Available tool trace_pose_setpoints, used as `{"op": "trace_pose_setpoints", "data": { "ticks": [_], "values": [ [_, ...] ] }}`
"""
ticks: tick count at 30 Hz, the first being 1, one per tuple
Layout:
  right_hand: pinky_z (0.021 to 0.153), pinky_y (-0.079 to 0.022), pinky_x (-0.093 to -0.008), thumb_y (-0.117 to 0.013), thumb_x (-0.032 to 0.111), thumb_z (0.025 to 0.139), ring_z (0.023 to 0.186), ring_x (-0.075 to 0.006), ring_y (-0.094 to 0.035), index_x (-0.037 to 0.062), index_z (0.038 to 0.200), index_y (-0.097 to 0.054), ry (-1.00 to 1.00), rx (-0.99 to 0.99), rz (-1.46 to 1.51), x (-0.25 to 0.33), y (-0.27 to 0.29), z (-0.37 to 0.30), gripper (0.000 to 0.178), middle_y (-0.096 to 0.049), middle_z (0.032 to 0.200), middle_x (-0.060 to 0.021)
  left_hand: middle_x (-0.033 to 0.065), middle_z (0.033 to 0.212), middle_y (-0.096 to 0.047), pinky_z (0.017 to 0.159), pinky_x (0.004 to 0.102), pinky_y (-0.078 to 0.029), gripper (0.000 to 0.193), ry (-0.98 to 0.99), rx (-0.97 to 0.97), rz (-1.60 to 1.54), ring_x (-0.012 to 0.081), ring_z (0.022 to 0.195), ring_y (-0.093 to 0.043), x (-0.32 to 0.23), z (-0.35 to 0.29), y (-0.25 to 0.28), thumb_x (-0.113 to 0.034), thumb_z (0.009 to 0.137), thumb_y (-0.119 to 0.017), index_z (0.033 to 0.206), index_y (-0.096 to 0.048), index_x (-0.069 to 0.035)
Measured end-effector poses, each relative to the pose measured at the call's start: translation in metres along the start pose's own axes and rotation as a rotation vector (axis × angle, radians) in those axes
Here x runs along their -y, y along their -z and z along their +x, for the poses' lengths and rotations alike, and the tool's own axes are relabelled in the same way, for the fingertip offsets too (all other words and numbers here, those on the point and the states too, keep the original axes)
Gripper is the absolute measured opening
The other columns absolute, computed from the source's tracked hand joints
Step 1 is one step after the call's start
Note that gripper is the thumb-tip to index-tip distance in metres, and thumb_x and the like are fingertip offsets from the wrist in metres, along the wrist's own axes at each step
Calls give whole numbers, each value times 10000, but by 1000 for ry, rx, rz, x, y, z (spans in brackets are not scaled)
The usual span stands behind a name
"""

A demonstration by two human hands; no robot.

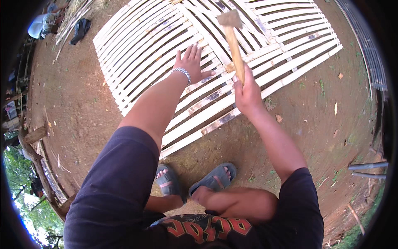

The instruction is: The person assembles a bamboo structure by hammering nails into a bamboo frame. They use a hammer to secure the bamboo slats to the frame, occasionally adjusting the position of the slats and the frame itself.

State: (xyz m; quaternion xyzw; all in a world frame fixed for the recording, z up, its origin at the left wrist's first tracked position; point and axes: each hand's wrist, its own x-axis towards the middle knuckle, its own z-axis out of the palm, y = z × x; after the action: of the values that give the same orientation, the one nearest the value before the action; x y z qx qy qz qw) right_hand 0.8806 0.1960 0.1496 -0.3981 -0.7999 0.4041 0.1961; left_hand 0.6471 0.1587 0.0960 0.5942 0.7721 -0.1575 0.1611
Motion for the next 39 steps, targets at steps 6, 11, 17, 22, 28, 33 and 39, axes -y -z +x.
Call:
{"op": "trace_pose_setpoints", "data": {
  "ticks": [6,11,17,22,28,33,39],
  "values": [
    [717,-574,-382,-533,140,1047,861,-321,-738,-62,1531,-321,282,-240,344,16,-15,40,565,-681,1090,-246,149,1761,-75,1294,579,-80,1368,69,-117,-84,296,1631,-42,4,19,-49,-978,771,-465,1676,-80,-27],
    [831,-540,-562,-519,158,1056,973,-488,-701,38,1532,-341,-110,-93,-143,-19,-56,29,522,-695,1073,-304,147,1761,-79,1292,583,-88,1351,35,-113,-106,299,1631,-40,0,21,-47,-974,786,-446,1677,-82,-26],
    [847,-522,-581,-518,167,1051,1003,-492,-693,42,1467,-389,-265,36,-286,-2,-43,54,453,-712,1043,-302,143,1762,-71,1290,584,-90,1349,47,-84,-97,300,1631,-38,6,20,-45,-977,789,-434,1677,-79,-25],
    [862,-526,-575,-513,193,1060,1056,-495,-679,-7,1455,-368,-129,-197,10,-9,-64,43,466,-688,1080,-337,142,1762,-67,1288,590,-90,1346,37,-91,-119,301,1631,-42,4,21,-42,-973,794,-433,1675,-77,-20],
    [833,-519,-612,-545,220,1053,971,-529,-673,30,1360,-442,-415,159,-351,-16,-56,31,375,-702,1052,-319,139,1763,-68,1288,598,-93,1340,21,-68,-102,299,1631,-43,5,18,-42,-976,796,-418,1677,-76,-25],
    [820,-519,-578,-546,200,1051,981,-517,-675,4,1371,-429,-294,-136,-104,7,-53,31,393,-694,1025,-324,126,1766,-65,1288,600,-94,1325,45,-66,-92,290,1631,-39,9,20,-46,-974,803,-410,1679,-80,-35],
    [854,-524,-592,-537,191,1053,1029,-517,-668,2,1369,-414,-475,251,-456,-34,-53,18,388,-689,1052,-338,118,1768,-59,1286,602,-98,1311,33,-79,-89,287,1632,-36,3,23,-42,-970,806,-412,1682,-98,-46]
  ]
}}
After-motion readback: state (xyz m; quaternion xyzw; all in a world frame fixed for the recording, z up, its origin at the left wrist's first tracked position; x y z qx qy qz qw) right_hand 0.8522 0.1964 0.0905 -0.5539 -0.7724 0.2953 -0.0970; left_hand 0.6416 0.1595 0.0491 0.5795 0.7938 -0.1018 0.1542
